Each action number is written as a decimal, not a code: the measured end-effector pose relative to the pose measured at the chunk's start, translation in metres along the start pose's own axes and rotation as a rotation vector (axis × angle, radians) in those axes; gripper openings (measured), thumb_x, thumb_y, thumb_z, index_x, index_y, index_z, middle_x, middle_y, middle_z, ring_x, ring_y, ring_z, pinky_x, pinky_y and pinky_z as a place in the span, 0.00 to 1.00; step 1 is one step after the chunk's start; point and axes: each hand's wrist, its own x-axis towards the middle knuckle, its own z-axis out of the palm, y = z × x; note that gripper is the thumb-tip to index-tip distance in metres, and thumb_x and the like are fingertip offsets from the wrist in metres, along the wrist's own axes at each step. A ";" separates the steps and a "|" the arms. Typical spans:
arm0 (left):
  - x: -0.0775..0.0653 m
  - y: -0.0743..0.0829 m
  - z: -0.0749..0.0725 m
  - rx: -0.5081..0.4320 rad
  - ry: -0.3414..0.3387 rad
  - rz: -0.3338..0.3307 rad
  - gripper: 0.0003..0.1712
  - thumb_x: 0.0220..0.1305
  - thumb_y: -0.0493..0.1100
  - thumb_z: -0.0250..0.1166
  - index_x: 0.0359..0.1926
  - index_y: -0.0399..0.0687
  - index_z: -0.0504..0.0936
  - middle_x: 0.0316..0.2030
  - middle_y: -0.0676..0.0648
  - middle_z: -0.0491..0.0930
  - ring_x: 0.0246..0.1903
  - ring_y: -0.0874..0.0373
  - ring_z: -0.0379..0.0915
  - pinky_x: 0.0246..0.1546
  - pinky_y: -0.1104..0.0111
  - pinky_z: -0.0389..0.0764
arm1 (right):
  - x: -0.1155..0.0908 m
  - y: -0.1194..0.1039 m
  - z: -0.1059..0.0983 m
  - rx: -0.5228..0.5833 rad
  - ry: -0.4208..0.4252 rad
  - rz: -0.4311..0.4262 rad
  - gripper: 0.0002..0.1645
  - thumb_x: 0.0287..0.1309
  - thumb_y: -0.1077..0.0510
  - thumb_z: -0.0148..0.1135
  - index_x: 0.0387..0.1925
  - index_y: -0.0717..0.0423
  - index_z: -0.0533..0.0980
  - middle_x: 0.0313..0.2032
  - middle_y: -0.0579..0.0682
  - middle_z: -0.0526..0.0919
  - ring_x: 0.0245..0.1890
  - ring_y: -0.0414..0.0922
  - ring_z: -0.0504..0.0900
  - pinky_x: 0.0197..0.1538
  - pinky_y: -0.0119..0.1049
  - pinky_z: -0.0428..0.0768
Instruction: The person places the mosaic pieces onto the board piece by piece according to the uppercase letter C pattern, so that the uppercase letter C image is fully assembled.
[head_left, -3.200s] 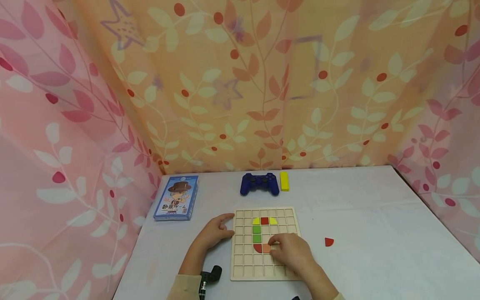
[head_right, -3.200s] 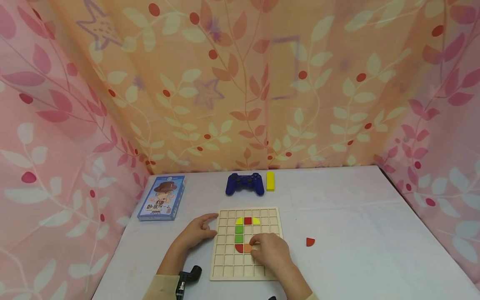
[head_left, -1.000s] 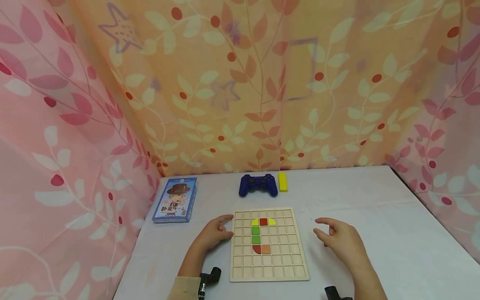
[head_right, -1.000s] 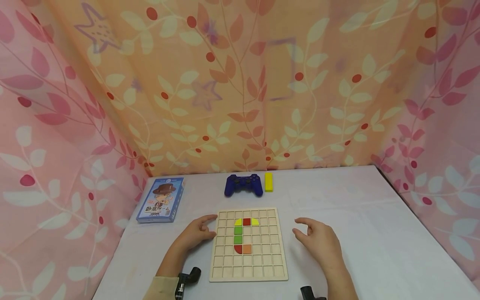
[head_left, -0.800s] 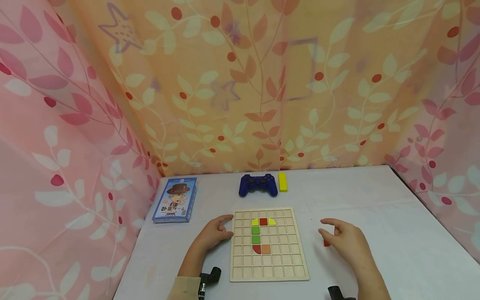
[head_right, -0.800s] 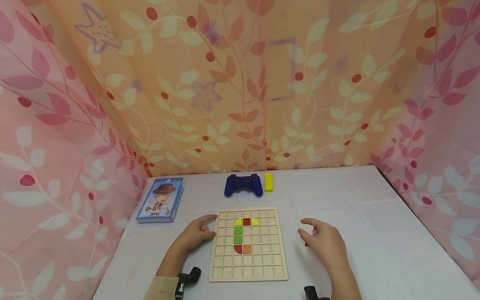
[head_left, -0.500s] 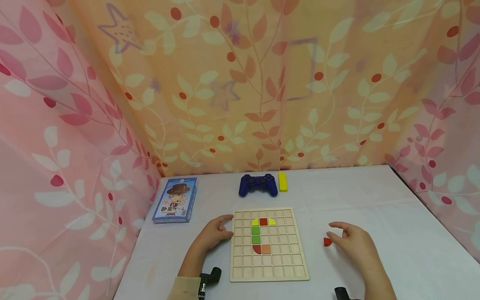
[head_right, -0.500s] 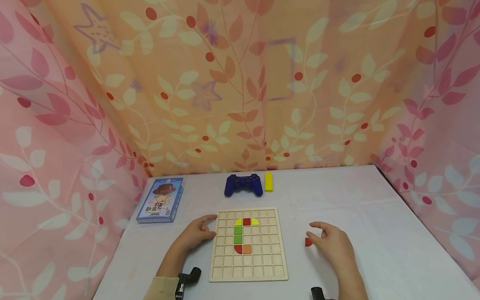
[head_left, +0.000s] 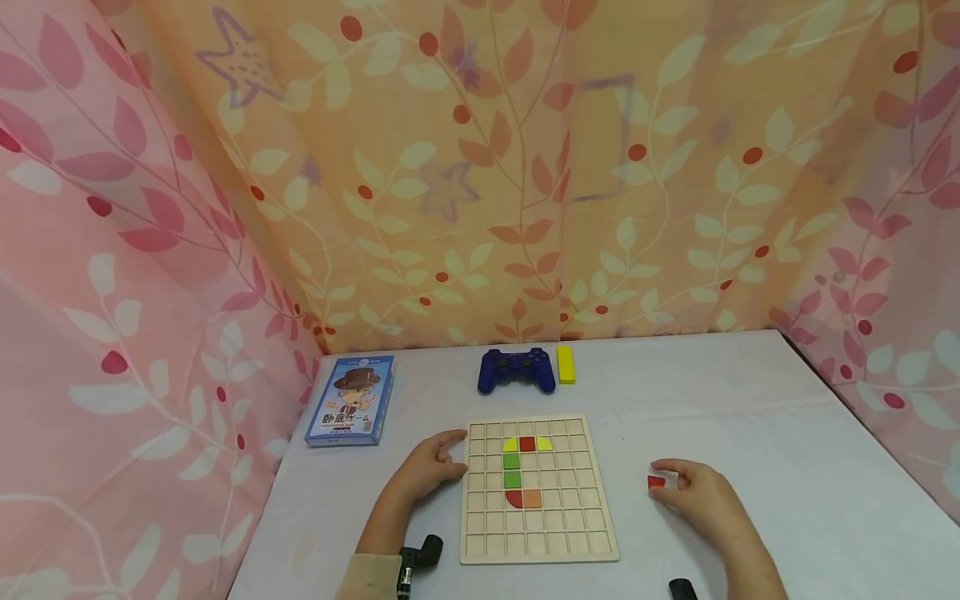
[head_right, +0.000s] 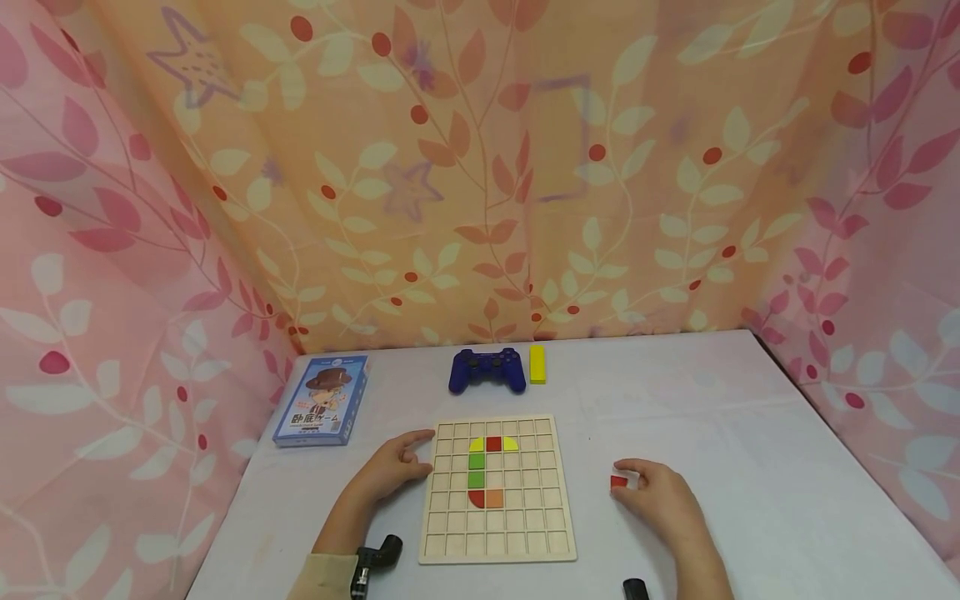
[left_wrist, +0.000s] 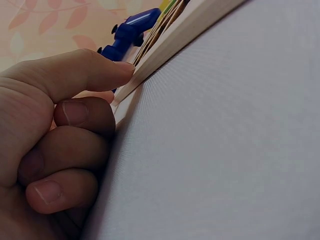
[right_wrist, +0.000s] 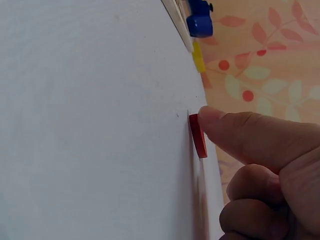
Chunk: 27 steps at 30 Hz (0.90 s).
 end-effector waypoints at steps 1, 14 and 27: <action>0.000 0.000 0.000 -0.001 0.001 0.002 0.39 0.58 0.38 0.75 0.71 0.45 0.74 0.15 0.55 0.68 0.14 0.63 0.60 0.17 0.71 0.61 | 0.000 0.000 0.001 -0.004 0.002 -0.005 0.27 0.54 0.52 0.76 0.54 0.58 0.84 0.19 0.47 0.68 0.23 0.45 0.66 0.28 0.39 0.62; 0.002 -0.001 0.000 -0.010 0.002 0.011 0.39 0.58 0.39 0.75 0.70 0.45 0.74 0.15 0.55 0.68 0.13 0.64 0.59 0.16 0.72 0.61 | 0.001 0.002 0.006 -0.019 0.010 -0.029 0.21 0.56 0.52 0.76 0.49 0.56 0.85 0.20 0.46 0.68 0.21 0.44 0.66 0.26 0.37 0.62; 0.001 -0.003 0.000 -0.003 -0.003 0.005 0.39 0.58 0.40 0.76 0.70 0.47 0.75 0.16 0.55 0.69 0.14 0.63 0.60 0.16 0.71 0.61 | -0.004 -0.017 -0.006 -0.054 0.050 -0.070 0.21 0.59 0.50 0.72 0.51 0.56 0.84 0.19 0.45 0.67 0.20 0.43 0.66 0.24 0.37 0.63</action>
